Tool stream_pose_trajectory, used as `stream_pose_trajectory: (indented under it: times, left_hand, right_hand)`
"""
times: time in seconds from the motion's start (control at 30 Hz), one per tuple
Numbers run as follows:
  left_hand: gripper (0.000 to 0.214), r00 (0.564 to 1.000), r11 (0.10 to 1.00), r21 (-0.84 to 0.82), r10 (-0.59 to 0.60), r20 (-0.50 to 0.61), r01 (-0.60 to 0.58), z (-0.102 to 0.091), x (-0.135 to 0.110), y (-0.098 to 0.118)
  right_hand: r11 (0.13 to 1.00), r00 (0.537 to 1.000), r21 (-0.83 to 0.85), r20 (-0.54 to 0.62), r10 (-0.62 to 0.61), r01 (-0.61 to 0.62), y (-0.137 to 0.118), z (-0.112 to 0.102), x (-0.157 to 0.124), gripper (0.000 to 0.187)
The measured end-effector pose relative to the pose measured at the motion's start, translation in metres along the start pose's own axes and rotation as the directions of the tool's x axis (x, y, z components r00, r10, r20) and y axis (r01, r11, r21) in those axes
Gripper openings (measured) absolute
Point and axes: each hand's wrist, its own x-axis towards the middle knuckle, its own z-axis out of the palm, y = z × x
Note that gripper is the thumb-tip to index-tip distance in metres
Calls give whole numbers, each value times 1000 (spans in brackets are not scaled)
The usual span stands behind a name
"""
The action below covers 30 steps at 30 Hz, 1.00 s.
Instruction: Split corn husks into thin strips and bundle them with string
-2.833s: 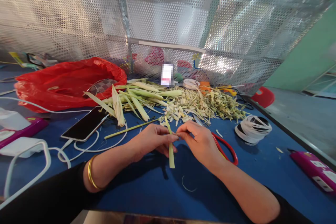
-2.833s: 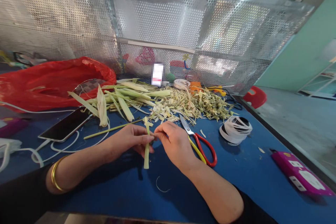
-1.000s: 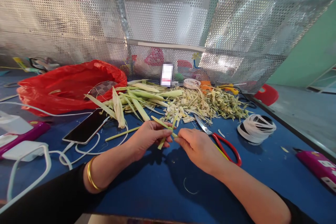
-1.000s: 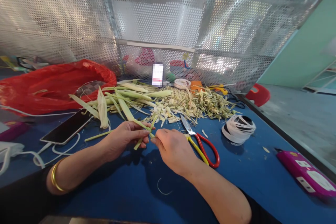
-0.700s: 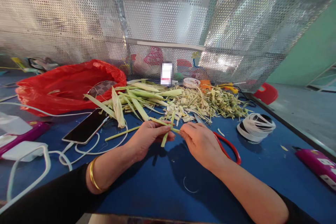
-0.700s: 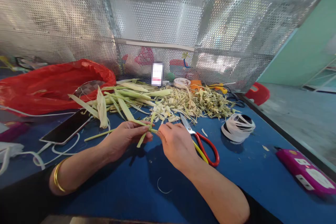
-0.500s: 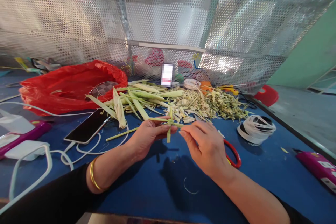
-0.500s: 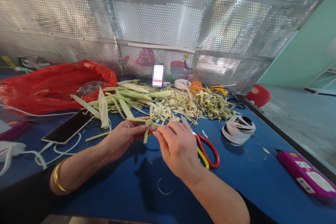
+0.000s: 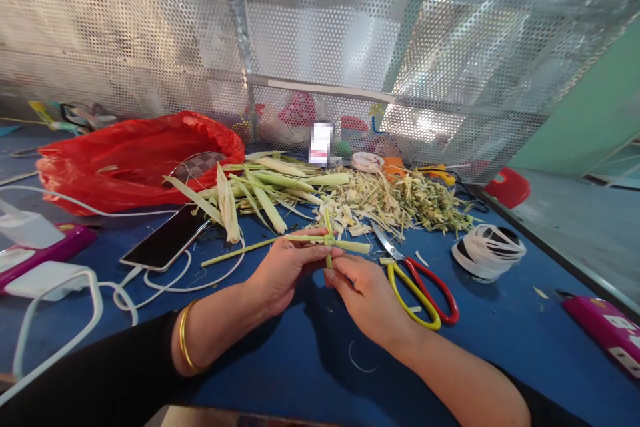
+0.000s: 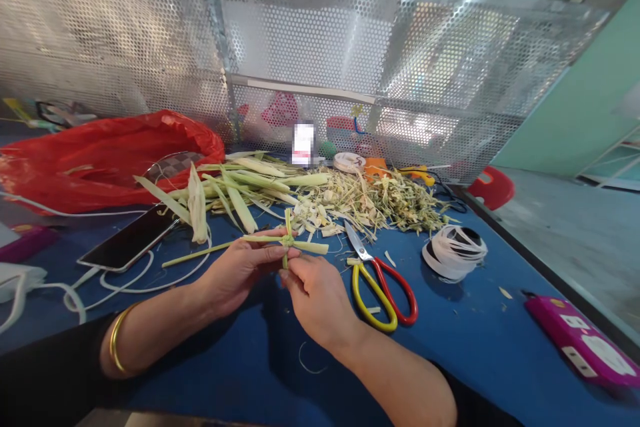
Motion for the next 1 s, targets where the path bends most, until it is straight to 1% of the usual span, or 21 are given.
stream_pose_trajectory:
  times: [0.1, 0.2, 0.37, 0.5, 0.57, 0.63, 0.7, 0.77, 0.83, 0.9, 1.0]
  left_hand:
    - [34, 1000, 1000, -26, -7, -18, 6, 0, 0, 0]
    - [34, 999, 999, -34, -30, -42, 29, 0, -1, 1]
    - [35, 997, 999, -22, -46, -56, 45, 0, -1, 0]
    - [34, 995, 999, 6, -50, -87, 51, 1, 1, -1]
    - [33, 993, 997, 15, -76, -89, 77, 0, 3, 2]
    - [29, 993, 994, -14, -106, -46, 105, -2, 4, 8]
    - [21, 993, 990, -84, -111, 46, 114, -6, 3, 16]
    - [17, 984, 982, -150, -91, 154, 114, -11, 1, 24]
    - [19, 962, 968, -215, -73, 263, 132, -15, -1, 30]
    - [19, 931, 947, -275, -61, 359, 168, -18, -3, 33]
    - [20, 907, 927, -321, -46, 418, 195, -17, -7, 33]
  right_hand:
    - [998, 998, -39, -7, -58, 58, -1, 0, -1, 23]
    - [994, 996, -63, -13, -89, 88, -1, 1, -1, 23]
    - [987, 994, -119, -12, -106, 104, 0, 6, -2, 24]
    - [980, 993, -168, -11, -114, 111, 3, 12, -2, 23]
    - [971, 993, -211, -21, -119, 112, 2, 14, -3, 20]
    - [958, 988, -246, -19, -155, 146, 0, 13, -3, 19]
    - [947, 974, -238, -5, -224, 217, -3, 8, -4, 20]
    - [937, 957, -217, -36, -287, 273, -4, 1, -4, 24]
    - [937, 943, -225, -135, -303, 269, -2, -6, -3, 26]
    - [951, 928, -227, -257, -269, 212, 1, -13, -2, 25]
    - [979, 891, -142, -410, -195, 149, 1, -21, -1, 17]
